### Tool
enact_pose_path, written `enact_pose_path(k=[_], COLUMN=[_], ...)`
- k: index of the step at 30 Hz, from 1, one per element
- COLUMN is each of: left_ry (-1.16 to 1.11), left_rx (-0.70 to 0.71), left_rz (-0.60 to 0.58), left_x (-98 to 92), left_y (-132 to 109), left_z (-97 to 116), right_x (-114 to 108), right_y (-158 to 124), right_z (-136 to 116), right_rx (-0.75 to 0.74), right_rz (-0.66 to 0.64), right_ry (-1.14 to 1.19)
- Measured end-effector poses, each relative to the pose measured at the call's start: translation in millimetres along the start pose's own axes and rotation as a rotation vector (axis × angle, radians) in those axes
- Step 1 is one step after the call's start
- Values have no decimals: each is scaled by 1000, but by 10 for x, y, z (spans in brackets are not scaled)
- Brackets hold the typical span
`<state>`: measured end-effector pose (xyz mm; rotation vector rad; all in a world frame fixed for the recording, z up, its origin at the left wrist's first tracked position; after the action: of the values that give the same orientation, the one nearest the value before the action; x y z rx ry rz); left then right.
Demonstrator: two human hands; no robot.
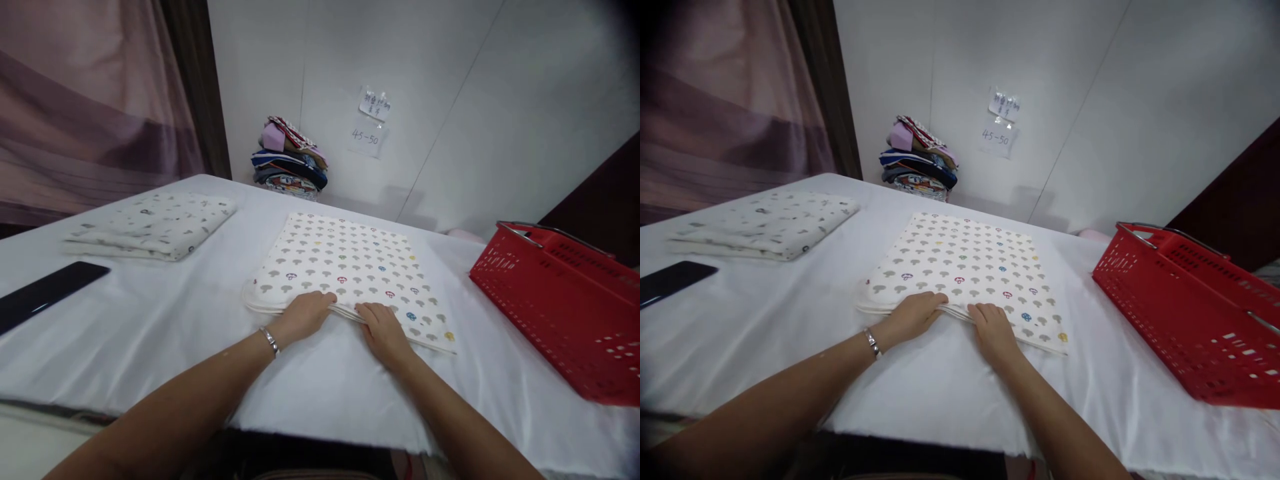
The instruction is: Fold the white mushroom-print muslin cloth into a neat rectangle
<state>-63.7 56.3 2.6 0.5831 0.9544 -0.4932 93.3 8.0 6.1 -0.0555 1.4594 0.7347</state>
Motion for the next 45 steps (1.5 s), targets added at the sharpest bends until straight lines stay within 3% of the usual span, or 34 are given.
enact_pose_path(k=[7, 14, 25, 37, 45], left_ry=[-103, -61, -50, 137, 131], left_rx=[21, 198, 203, 202, 230], left_rz=[18, 10, 28, 34, 73], left_x=[1, -42, -25, -6, 33], left_y=[2, -24, -43, -49, -53], left_z=[4, 175, 204, 251, 243], right_x=[54, 22, 63, 26, 59], right_y=[-71, -32, -49, 16, -2], right_z=[44, 62, 123, 23, 38], right_rx=[-29, -67, -25, -20, -18], right_rz=[105, 31, 48, -1, 51], right_ry=[36, 47, 57, -28, -13])
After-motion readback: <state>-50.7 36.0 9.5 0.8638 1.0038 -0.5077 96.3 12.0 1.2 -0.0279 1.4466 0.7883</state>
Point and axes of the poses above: each hand's wrist, its own y-axis towards the middle knuckle, its own x-axis out of the palm, z = x × y, the point moved 6 cm from there along y, towards the middle knuckle, and after that the axes turned 11 degrees about -y, right-handed, at the moved point
